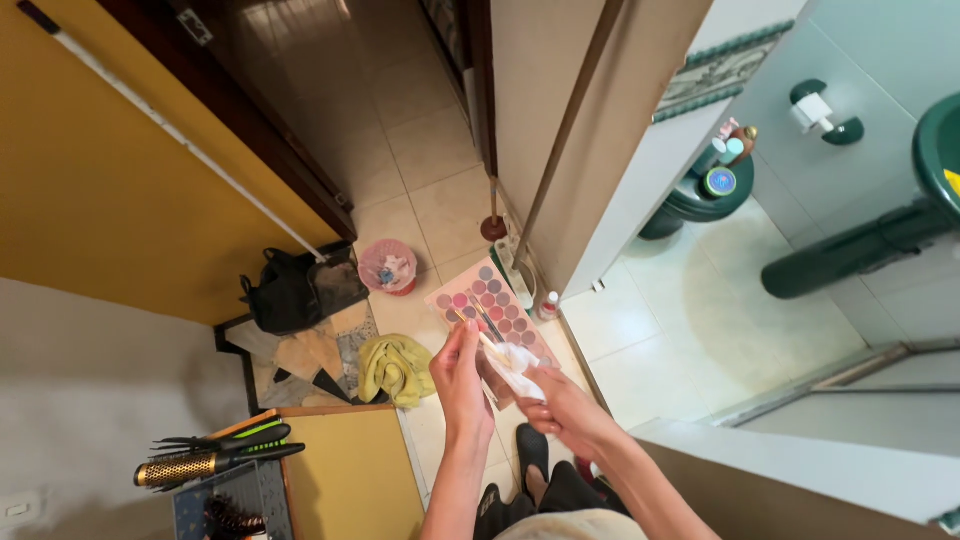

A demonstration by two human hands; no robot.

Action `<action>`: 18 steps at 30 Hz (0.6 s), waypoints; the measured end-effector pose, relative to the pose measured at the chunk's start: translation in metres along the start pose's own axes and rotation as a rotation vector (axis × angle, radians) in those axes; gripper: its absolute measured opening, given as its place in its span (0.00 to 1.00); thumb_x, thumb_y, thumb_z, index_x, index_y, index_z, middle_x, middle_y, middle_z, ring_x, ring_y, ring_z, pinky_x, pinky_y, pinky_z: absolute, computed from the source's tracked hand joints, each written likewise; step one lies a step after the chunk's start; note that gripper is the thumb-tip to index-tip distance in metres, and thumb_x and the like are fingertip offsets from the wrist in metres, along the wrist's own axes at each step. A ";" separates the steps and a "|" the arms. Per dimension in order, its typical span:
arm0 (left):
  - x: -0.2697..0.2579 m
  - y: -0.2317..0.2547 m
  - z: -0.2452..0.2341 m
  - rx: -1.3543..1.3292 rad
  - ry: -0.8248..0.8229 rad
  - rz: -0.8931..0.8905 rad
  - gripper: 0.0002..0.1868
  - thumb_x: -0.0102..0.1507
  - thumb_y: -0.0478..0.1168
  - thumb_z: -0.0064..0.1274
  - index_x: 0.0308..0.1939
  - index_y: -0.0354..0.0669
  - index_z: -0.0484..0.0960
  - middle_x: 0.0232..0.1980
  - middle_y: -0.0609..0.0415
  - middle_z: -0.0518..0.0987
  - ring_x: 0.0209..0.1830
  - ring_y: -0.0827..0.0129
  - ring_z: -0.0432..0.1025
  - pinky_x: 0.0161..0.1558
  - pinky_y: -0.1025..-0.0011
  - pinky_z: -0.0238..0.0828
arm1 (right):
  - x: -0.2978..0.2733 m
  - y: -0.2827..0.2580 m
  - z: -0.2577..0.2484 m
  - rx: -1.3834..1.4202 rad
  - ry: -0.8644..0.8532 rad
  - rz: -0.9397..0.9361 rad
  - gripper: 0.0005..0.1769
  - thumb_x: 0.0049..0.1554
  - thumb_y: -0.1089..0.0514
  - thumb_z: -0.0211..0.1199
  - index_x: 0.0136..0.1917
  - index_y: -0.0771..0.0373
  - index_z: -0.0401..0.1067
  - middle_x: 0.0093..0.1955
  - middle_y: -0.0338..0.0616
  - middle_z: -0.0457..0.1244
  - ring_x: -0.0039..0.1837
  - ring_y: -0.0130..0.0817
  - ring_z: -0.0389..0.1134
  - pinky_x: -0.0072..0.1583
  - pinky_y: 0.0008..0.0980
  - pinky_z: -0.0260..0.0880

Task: Cleaning various toiletry and cosmetic items by wiping them with a cloth.

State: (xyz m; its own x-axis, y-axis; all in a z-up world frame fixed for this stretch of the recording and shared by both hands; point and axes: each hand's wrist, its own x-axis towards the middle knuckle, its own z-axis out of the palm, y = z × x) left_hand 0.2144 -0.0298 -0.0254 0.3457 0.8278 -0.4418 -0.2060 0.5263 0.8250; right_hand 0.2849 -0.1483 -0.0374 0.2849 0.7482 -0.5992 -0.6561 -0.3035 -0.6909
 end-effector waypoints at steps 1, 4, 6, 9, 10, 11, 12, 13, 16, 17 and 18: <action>0.002 0.001 0.002 0.019 -0.024 0.040 0.12 0.66 0.42 0.58 0.32 0.37 0.85 0.29 0.61 0.75 0.33 0.73 0.66 0.38 0.76 0.62 | 0.007 0.002 -0.008 0.270 -0.144 0.087 0.12 0.69 0.52 0.47 0.45 0.59 0.60 0.31 0.29 0.42 0.30 0.16 0.37 0.29 0.18 0.33; 0.000 0.000 -0.005 0.074 -0.015 0.091 0.12 0.65 0.43 0.57 0.35 0.38 0.87 0.30 0.61 0.76 0.33 0.73 0.64 0.40 0.76 0.60 | 0.005 0.004 -0.018 0.484 -0.305 0.171 0.14 0.71 0.54 0.43 0.46 0.61 0.62 0.31 0.27 0.46 0.29 0.13 0.41 0.27 0.14 0.38; 0.000 0.002 -0.008 0.097 0.005 0.127 0.12 0.65 0.43 0.57 0.38 0.37 0.89 0.32 0.59 0.79 0.34 0.72 0.67 0.40 0.75 0.62 | 0.002 -0.008 -0.013 0.412 -0.334 0.143 0.16 0.72 0.54 0.41 0.48 0.64 0.64 0.31 0.29 0.50 0.30 0.16 0.45 0.28 0.15 0.45; -0.009 0.004 -0.017 0.144 0.004 0.185 0.14 0.67 0.43 0.55 0.32 0.36 0.86 0.34 0.58 0.78 0.34 0.74 0.65 0.37 0.77 0.59 | -0.004 -0.018 0.003 0.062 -0.220 0.201 0.14 0.70 0.53 0.46 0.60 0.66 0.61 0.34 0.37 0.50 0.33 0.24 0.47 0.34 0.20 0.50; -0.011 0.007 -0.019 0.151 -0.007 0.161 0.13 0.66 0.41 0.56 0.34 0.34 0.87 0.35 0.55 0.81 0.31 0.73 0.66 0.35 0.75 0.62 | 0.000 -0.016 0.008 -0.050 -0.230 0.100 0.13 0.71 0.52 0.44 0.55 0.64 0.62 0.36 0.37 0.50 0.34 0.24 0.48 0.35 0.23 0.50; -0.012 0.010 -0.022 0.158 -0.017 0.137 0.12 0.65 0.39 0.56 0.35 0.32 0.88 0.35 0.52 0.83 0.29 0.72 0.68 0.32 0.72 0.65 | 0.004 -0.014 0.015 -0.162 -0.239 -0.003 0.14 0.71 0.52 0.43 0.50 0.61 0.63 0.37 0.37 0.50 0.34 0.24 0.48 0.36 0.25 0.50; -0.019 0.016 -0.019 0.150 -0.016 0.150 0.12 0.65 0.39 0.56 0.35 0.32 0.88 0.35 0.52 0.83 0.29 0.72 0.68 0.32 0.72 0.65 | 0.004 -0.021 0.022 -0.171 -0.247 -0.011 0.14 0.71 0.52 0.43 0.50 0.61 0.63 0.37 0.37 0.50 0.34 0.24 0.48 0.36 0.25 0.50; -0.026 0.022 -0.017 0.108 -0.044 0.057 0.14 0.65 0.39 0.55 0.40 0.27 0.86 0.39 0.48 0.81 0.18 0.63 0.69 0.20 0.64 0.70 | 0.004 -0.028 0.031 -0.220 -0.269 -0.084 0.17 0.71 0.49 0.43 0.47 0.60 0.64 0.33 0.35 0.49 0.33 0.24 0.49 0.37 0.26 0.53; -0.038 0.037 -0.015 0.057 -0.068 -0.028 0.17 0.64 0.41 0.55 0.44 0.24 0.84 0.34 0.42 0.80 0.08 0.55 0.70 0.09 0.60 0.73 | 0.007 -0.031 0.047 -0.244 -0.266 -0.166 0.19 0.71 0.47 0.43 0.44 0.59 0.64 0.30 0.34 0.49 0.33 0.24 0.50 0.38 0.26 0.57; -0.040 0.042 -0.016 0.054 -0.067 -0.017 0.16 0.64 0.41 0.56 0.43 0.26 0.84 0.26 0.40 0.79 0.07 0.55 0.71 0.09 0.65 0.71 | 0.009 -0.029 0.052 -0.215 -0.241 -0.181 0.19 0.71 0.47 0.44 0.44 0.59 0.63 0.30 0.34 0.49 0.33 0.24 0.50 0.39 0.26 0.57; -0.038 0.042 -0.020 0.043 -0.068 -0.016 0.16 0.64 0.41 0.56 0.43 0.26 0.84 0.26 0.40 0.79 0.07 0.55 0.71 0.09 0.65 0.71 | 0.009 -0.027 0.056 -0.226 -0.240 -0.182 0.19 0.71 0.47 0.44 0.44 0.59 0.63 0.30 0.34 0.49 0.33 0.24 0.50 0.39 0.26 0.57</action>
State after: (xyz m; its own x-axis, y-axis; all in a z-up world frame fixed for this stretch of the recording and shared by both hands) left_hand 0.1738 -0.0351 0.0191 0.4101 0.8037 -0.4311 -0.1608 0.5290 0.8333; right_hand 0.2661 -0.1008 -0.0017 0.1929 0.9109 -0.3649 -0.4318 -0.2551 -0.8651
